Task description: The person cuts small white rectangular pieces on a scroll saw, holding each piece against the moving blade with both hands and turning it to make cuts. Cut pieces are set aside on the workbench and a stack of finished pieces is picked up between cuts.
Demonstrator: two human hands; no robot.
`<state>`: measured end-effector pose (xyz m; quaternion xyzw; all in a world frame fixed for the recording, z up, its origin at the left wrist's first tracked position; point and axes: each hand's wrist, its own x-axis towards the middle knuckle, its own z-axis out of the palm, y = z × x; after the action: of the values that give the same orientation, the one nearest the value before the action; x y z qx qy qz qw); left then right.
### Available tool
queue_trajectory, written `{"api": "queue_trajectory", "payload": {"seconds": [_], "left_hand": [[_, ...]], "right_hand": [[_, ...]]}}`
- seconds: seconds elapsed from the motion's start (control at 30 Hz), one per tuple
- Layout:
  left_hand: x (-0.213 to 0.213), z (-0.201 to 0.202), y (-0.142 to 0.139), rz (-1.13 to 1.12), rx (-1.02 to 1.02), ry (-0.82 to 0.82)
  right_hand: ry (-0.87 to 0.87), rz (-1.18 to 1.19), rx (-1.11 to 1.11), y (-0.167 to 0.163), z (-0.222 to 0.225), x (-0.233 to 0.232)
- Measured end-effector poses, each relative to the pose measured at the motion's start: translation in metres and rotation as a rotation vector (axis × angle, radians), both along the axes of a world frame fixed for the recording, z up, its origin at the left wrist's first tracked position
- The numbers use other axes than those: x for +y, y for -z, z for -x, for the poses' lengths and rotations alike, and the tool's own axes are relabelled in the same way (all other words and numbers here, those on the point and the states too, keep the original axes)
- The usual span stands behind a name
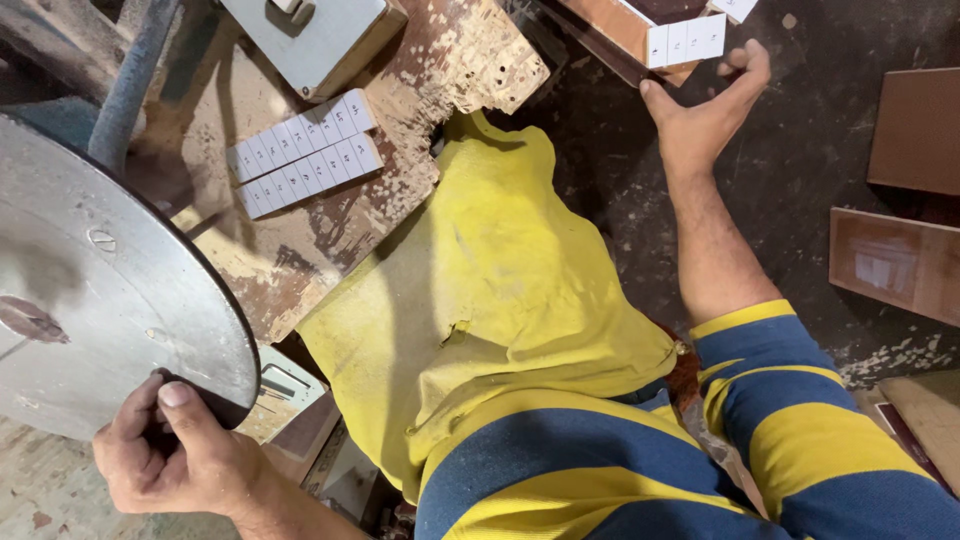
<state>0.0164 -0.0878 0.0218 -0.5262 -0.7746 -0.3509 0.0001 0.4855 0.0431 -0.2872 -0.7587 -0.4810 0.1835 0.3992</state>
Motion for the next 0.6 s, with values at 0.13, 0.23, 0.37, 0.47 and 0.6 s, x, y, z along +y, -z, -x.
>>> {"api": "queue_trajectory", "payload": {"seconds": [0.13,0.23,0.37,0.47,0.6], "left_hand": [[0.0008,0.0005,0.0005,-0.02,-0.008,-0.001],[0.0025,0.0012,0.0014,-0.023,0.007,-0.004],[0.0021,-0.0004,0.0009,-0.024,0.0,-0.007],[0.0029,-0.002,0.0017,-0.021,0.007,-0.033],[0.0027,-0.0025,0.0007,-0.036,-0.043,0.018]], "right_hand": [[-0.018,0.082,0.039,-0.0007,-0.0005,-0.0045],[-0.06,0.054,0.034,-0.0014,0.0014,-0.0034],[-0.091,0.048,0.031,-0.002,0.0042,0.0],[-0.099,0.049,0.042,-0.0018,0.0049,0.0016],[-0.1,0.054,0.041,0.0,0.0042,0.0016]]}}
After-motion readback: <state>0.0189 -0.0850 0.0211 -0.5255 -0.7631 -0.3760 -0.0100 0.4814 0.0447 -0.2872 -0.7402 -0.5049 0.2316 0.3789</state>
